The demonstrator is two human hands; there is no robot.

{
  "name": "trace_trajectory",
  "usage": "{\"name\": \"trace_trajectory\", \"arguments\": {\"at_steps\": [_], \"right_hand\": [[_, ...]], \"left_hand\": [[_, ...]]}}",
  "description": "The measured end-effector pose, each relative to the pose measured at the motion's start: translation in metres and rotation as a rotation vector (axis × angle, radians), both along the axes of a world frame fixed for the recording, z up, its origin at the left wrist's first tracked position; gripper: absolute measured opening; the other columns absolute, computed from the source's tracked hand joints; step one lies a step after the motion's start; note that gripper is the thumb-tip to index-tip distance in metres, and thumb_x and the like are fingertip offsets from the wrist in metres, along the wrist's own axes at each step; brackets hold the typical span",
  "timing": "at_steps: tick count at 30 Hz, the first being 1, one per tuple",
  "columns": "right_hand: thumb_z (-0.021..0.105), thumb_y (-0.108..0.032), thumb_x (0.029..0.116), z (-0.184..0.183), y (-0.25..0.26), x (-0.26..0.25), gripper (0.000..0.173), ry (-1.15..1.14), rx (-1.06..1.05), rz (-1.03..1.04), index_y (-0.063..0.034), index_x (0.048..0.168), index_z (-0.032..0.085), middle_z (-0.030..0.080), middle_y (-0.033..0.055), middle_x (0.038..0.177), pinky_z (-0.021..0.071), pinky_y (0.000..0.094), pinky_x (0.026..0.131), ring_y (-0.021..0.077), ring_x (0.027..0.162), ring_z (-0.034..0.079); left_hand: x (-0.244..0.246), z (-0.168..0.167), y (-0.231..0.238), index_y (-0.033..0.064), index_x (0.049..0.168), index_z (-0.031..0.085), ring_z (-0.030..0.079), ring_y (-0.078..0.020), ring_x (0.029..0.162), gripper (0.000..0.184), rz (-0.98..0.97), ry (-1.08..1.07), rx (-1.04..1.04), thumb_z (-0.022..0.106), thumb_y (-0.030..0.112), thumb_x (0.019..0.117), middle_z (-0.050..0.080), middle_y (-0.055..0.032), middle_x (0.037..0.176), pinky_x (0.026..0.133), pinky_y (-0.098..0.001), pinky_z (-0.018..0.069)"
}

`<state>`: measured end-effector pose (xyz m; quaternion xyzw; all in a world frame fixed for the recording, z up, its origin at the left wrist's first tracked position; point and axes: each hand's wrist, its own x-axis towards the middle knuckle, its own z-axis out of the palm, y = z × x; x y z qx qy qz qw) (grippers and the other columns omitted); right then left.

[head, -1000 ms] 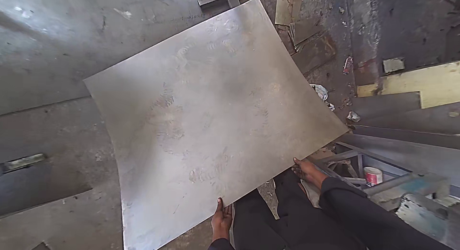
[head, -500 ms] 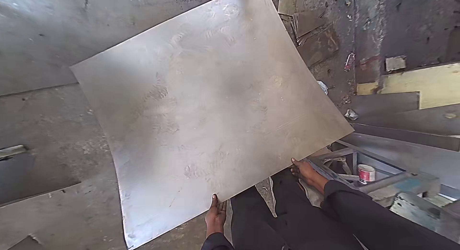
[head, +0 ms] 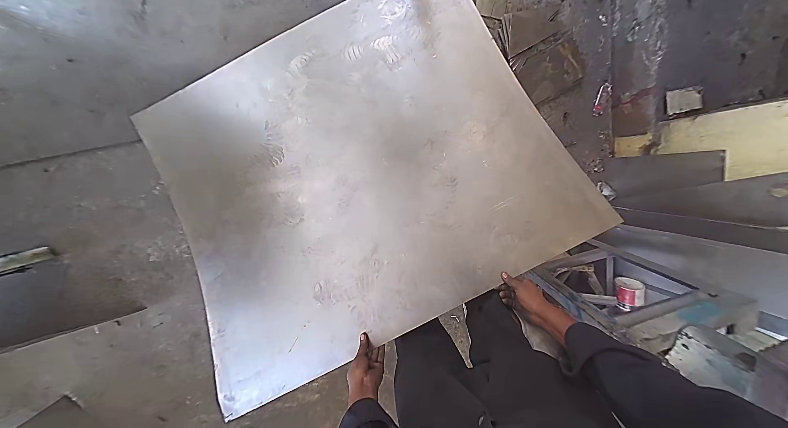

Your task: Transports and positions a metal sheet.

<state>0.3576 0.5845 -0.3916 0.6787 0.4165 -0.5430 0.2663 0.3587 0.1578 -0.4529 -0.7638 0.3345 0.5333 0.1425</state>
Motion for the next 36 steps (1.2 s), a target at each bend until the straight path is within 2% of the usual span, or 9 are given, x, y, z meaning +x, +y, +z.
{"name": "trace_trajectory", "arguments": {"at_steps": [7,12,18,22,29,36], "right_hand": [[0.053,-0.032,0.1085,0.002,-0.003,-0.001,0.034,-0.009,0.027,0.029,-0.0004,0.120,0.053,0.071,0.0114,0.087,0.0589,0.0303,0.060,0.0171,0.066,0.070],[0.053,-0.032,0.1085,0.002,-0.002,0.001,0.033,-0.005,0.021,0.034,-0.0005,0.118,0.054,0.071,0.0113,0.086,0.0584,0.0301,0.059,0.0171,0.066,0.069],[0.052,-0.032,0.1088,-0.002,-0.002,-0.001,0.033,0.003,0.022,0.049,-0.0007,0.119,0.054,0.072,0.0108,0.087,0.0571,0.0291,0.059,0.0161,0.066,0.069],[0.052,-0.032,0.1086,-0.003,0.001,-0.001,0.033,-0.009,0.033,0.061,-0.0007,0.120,0.053,0.071,0.0101,0.087,0.0578,0.0288,0.060,0.0155,0.066,0.069],[0.052,-0.033,0.1086,-0.005,0.000,-0.004,0.034,-0.026,0.018,0.060,-0.0006,0.119,0.054,0.073,0.0099,0.090,0.0575,0.0277,0.061,0.0147,0.069,0.070],[0.053,-0.035,0.1078,-0.007,-0.001,-0.003,0.036,-0.060,0.029,0.020,-0.0012,0.120,0.053,0.072,0.0094,0.087,0.0572,0.0272,0.060,0.0147,0.067,0.069]], "left_hand": [[-0.002,0.003,0.000,0.0089,0.138,0.050,0.066,-0.0243,0.112,0.046,-0.012,-0.001,-0.006,0.068,0.024,0.0987,0.062,-0.0138,0.130,0.090,-0.0390,0.0586],[0.000,0.003,0.001,0.0086,0.140,0.048,0.063,-0.0250,0.117,0.049,-0.023,-0.008,-0.009,0.068,0.024,0.0985,0.059,-0.0140,0.135,0.093,-0.0399,0.0570],[-0.006,0.007,0.004,0.0083,0.138,0.049,0.066,-0.0248,0.110,0.046,-0.008,-0.002,-0.012,0.068,0.023,0.0987,0.061,-0.0142,0.129,0.089,-0.0394,0.0587],[-0.008,0.009,0.010,0.0086,0.142,0.046,0.063,-0.0249,0.115,0.049,-0.010,-0.016,-0.011,0.067,0.022,0.0991,0.058,-0.0147,0.135,0.092,-0.0407,0.0571],[-0.009,0.006,0.009,0.0078,0.141,0.047,0.064,-0.0256,0.117,0.048,-0.032,-0.018,-0.016,0.066,0.023,0.0997,0.058,-0.0151,0.135,0.094,-0.0401,0.0573],[-0.004,0.003,0.006,0.0083,0.142,0.046,0.062,-0.0250,0.120,0.051,-0.062,-0.011,-0.002,0.067,0.026,0.0994,0.057,-0.0145,0.137,0.096,-0.0397,0.0568]]}}
